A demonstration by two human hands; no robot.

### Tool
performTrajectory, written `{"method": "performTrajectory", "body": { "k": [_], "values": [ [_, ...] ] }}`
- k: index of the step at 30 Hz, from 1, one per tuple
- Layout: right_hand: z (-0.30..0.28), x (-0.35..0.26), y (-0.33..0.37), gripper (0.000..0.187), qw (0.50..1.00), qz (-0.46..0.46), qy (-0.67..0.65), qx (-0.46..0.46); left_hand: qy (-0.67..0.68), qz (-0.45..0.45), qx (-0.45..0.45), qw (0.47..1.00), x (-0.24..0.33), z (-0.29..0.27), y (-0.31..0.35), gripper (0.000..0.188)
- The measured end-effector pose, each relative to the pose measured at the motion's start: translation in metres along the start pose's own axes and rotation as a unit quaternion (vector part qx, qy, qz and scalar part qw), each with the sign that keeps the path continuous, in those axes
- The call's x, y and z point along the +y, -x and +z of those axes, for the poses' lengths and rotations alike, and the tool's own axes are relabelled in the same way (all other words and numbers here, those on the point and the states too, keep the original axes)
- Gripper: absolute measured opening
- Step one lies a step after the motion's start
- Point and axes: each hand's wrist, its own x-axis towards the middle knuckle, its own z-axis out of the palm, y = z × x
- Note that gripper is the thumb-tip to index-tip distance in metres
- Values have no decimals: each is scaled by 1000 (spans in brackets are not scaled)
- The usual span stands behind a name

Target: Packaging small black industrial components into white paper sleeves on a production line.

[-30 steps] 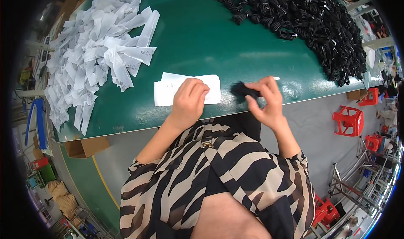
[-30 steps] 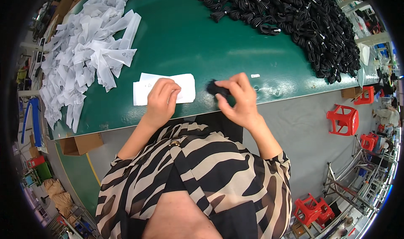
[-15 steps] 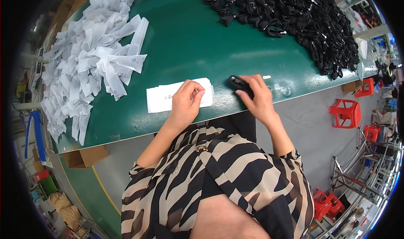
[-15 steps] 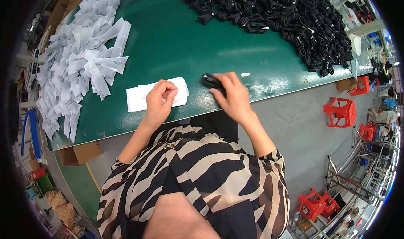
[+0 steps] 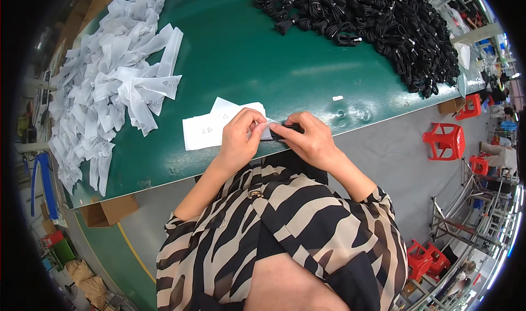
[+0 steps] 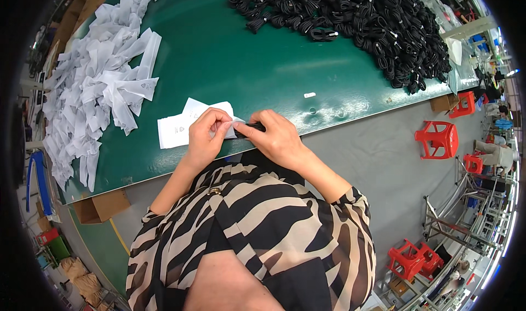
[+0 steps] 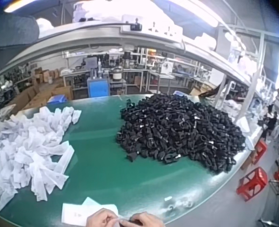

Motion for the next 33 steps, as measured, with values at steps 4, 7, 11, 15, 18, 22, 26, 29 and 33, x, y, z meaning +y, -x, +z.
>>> {"method": "performTrajectory", "body": {
  "k": [4, 7, 11, 15, 18, 22, 26, 29, 33],
  "values": [
    [7, -5, 5, 46, 967, 155, -194, -53, -30, 50, 3, 998, 7, -5, 0, 10],
    [16, 2, 6, 43, 970, 110, -217, 10, -33, 69, -22, 997, 11, -5, -8, 9],
    [21, 3, 6, 32, 922, 175, -333, 96, -6, 67, -36, 997, 6, -3, -22, 3],
    [43, 4, -16, 26, 844, 302, -404, 183, -25, 88, -29, 995, 13, -16, -26, 2],
    [42, 0, -24, 26, 873, 236, -384, 188, -52, 86, -29, 995, 19, -16, -27, 5],
    [34, 5, -17, 23, 913, 74, -373, 149, 38, 13, -74, 996, 14, -22, -37, 5],
    [34, 6, -21, 28, 945, 22, -304, 116, 103, 54, -50, 992, 20, -19, -40, 7],
    [19, 12, -33, 29, 931, 45, -347, 107, 131, 18, -7, 991, 6, -45, -60, 12],
    [-25, 103, -64, 31, 950, 99, 40, 293, 155, -83, 114, 978, -69, -181, -82, 23]
  ]
}}
